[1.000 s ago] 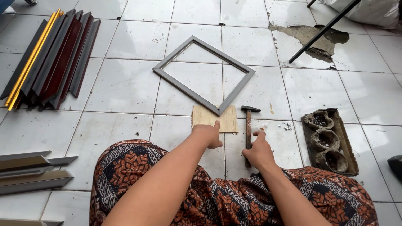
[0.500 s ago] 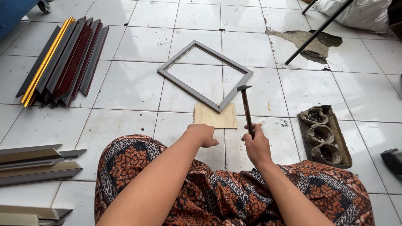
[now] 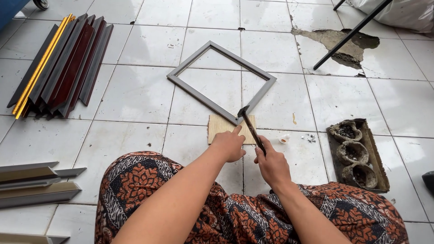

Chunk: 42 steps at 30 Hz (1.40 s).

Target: The person is securing the mitered corners of a picture frame by hammering nails into them while using a wooden block for support.

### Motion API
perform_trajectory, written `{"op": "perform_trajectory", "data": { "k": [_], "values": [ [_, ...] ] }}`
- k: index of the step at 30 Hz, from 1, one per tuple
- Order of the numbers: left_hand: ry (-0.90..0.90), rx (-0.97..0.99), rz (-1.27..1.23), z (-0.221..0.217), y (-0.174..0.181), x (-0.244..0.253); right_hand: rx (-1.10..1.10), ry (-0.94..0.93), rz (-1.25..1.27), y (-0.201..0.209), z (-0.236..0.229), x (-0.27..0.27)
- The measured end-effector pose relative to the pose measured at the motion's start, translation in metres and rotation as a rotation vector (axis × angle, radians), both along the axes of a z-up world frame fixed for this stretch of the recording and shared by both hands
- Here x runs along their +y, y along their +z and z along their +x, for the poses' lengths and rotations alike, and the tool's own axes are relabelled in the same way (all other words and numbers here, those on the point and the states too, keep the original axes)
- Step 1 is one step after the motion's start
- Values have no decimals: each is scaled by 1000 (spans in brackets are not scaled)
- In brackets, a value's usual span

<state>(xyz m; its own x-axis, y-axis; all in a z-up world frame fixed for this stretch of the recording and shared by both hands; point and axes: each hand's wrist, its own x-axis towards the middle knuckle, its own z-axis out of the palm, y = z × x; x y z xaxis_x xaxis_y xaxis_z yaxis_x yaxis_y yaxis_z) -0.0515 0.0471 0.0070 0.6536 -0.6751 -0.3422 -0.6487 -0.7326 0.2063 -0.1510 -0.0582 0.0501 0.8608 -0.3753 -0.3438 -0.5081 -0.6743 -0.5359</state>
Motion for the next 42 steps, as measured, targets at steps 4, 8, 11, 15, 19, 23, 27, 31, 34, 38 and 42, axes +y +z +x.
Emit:
{"op": "perform_trajectory", "data": {
  "k": [4,8,11,15,19,23,27,31,34,38,42],
  "values": [
    [0,24,23,9,-9,-5,44,26,-7,2,3,2],
    [13,56,50,14,-10,-7,62,38,-21,3,6,2],
    [18,55,61,16,-14,-9,50,42,-46,-6,8,-1],
    [11,28,76,16,-18,-10,26,47,-66,-8,10,1],
    [10,34,75,15,-14,-11,23,59,-58,-12,12,0],
    [40,71,96,14,-13,-12,-10,73,-78,-20,10,-3],
    [78,131,123,10,-4,-13,-163,20,-1,-17,9,-1],
    [81,119,117,11,-9,-14,-301,13,9,-29,11,-4],
    [103,121,103,15,-13,-15,-158,59,-38,-27,12,-1],
    [69,139,152,15,-10,-16,72,91,-140,-35,13,-5],
    [77,136,159,15,-10,-16,-100,15,-46,-19,11,0]
  ]
}}
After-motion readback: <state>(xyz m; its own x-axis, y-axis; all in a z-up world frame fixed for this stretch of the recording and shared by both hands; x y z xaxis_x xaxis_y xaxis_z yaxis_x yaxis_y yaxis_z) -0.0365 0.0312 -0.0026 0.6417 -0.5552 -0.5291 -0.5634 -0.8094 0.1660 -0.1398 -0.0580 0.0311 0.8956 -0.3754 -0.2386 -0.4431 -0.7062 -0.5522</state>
